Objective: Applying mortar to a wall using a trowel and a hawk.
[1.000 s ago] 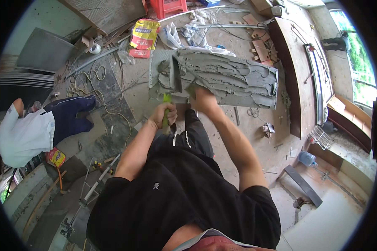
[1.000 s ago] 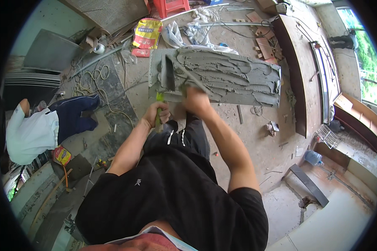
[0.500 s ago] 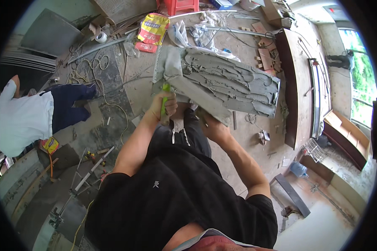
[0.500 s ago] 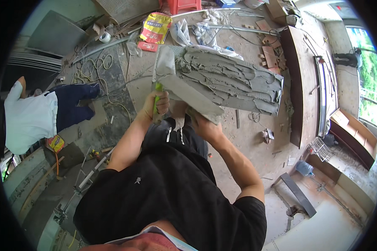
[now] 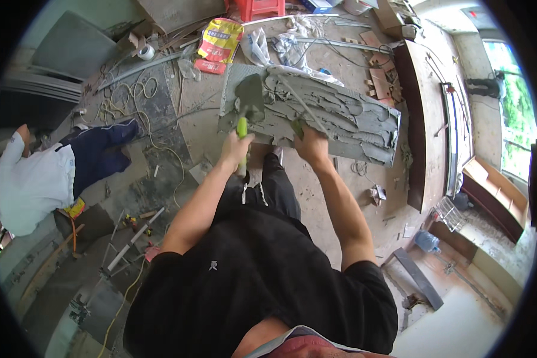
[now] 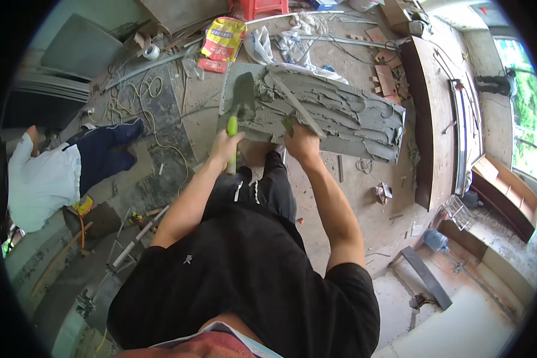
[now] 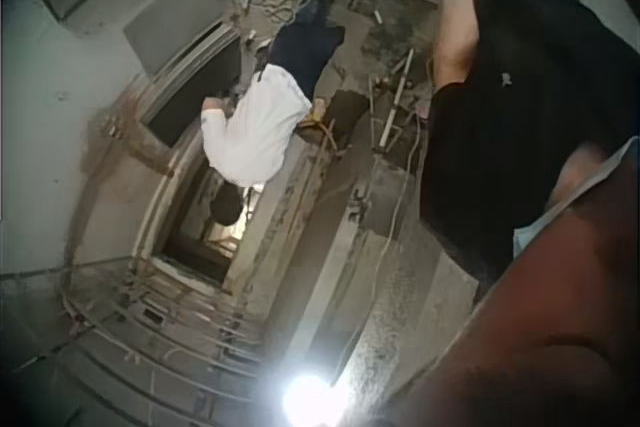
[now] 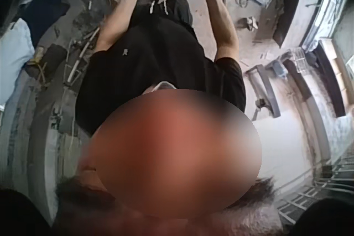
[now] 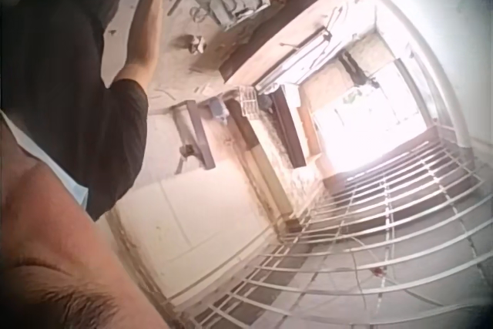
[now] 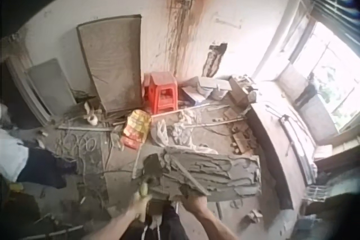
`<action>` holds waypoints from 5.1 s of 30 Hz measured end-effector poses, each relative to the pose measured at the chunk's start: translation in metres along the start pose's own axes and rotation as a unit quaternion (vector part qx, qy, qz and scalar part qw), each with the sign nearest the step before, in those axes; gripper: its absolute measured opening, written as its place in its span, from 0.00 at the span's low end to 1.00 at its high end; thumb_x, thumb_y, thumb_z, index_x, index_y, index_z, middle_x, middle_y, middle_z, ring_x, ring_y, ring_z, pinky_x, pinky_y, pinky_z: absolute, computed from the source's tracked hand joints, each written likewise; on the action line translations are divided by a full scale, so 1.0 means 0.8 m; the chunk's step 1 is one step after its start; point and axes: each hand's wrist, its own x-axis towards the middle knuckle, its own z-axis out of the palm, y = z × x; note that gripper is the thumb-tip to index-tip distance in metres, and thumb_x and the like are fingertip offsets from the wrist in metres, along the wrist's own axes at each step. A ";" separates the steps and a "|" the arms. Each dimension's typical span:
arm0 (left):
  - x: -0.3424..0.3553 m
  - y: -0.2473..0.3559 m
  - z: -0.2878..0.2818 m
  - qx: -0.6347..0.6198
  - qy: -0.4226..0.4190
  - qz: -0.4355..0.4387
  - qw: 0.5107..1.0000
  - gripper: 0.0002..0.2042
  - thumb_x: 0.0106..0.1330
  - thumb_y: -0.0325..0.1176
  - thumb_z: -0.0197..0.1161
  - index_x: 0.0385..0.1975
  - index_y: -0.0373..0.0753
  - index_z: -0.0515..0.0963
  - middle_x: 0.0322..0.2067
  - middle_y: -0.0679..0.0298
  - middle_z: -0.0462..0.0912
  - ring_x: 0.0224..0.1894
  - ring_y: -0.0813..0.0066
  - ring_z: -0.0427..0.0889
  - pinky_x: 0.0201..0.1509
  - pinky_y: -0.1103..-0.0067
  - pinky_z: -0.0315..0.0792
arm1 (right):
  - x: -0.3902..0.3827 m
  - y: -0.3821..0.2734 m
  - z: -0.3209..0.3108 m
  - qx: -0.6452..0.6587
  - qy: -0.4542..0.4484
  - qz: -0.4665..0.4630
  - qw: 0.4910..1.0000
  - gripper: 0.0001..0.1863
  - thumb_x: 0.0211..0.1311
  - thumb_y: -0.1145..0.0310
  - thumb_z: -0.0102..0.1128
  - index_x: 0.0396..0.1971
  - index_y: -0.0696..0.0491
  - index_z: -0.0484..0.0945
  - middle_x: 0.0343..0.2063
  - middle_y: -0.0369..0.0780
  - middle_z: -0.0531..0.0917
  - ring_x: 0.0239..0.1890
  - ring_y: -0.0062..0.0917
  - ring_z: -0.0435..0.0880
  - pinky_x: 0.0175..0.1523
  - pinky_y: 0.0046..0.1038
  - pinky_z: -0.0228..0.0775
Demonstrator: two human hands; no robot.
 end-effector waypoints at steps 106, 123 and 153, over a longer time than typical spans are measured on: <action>0.019 -0.301 -0.306 -0.366 0.367 -0.165 0.839 0.06 0.64 0.32 0.66 0.38 0.42 0.79 0.32 0.69 0.79 0.30 0.76 0.74 0.39 0.78 0.72 | 0.365 0.319 0.197 0.213 -0.029 0.407 0.888 0.30 0.63 0.44 0.55 0.24 0.60 0.81 0.22 0.47 0.80 0.24 0.36 0.80 0.32 0.36 0.74; 0.005 -0.343 -0.304 -0.391 0.408 -0.152 0.811 0.04 0.61 0.31 0.67 0.33 0.43 0.78 0.28 0.70 0.78 0.26 0.76 0.74 0.33 0.79 0.71 | 0.304 0.100 0.260 -0.185 -0.167 -0.170 0.953 0.18 0.68 0.55 0.47 0.32 0.56 0.77 0.23 0.47 0.85 0.24 0.37 0.85 0.27 0.40 0.76; -0.072 -0.436 -0.260 -0.374 0.443 -0.141 0.802 0.05 0.58 0.28 0.66 0.33 0.42 0.80 0.25 0.68 0.79 0.23 0.78 0.75 0.29 0.83 0.69 | 0.587 -0.085 0.304 -0.118 -0.142 -0.023 0.983 0.25 0.65 0.54 0.50 0.44 0.62 0.80 0.41 0.53 0.85 0.41 0.44 0.86 0.43 0.42 0.78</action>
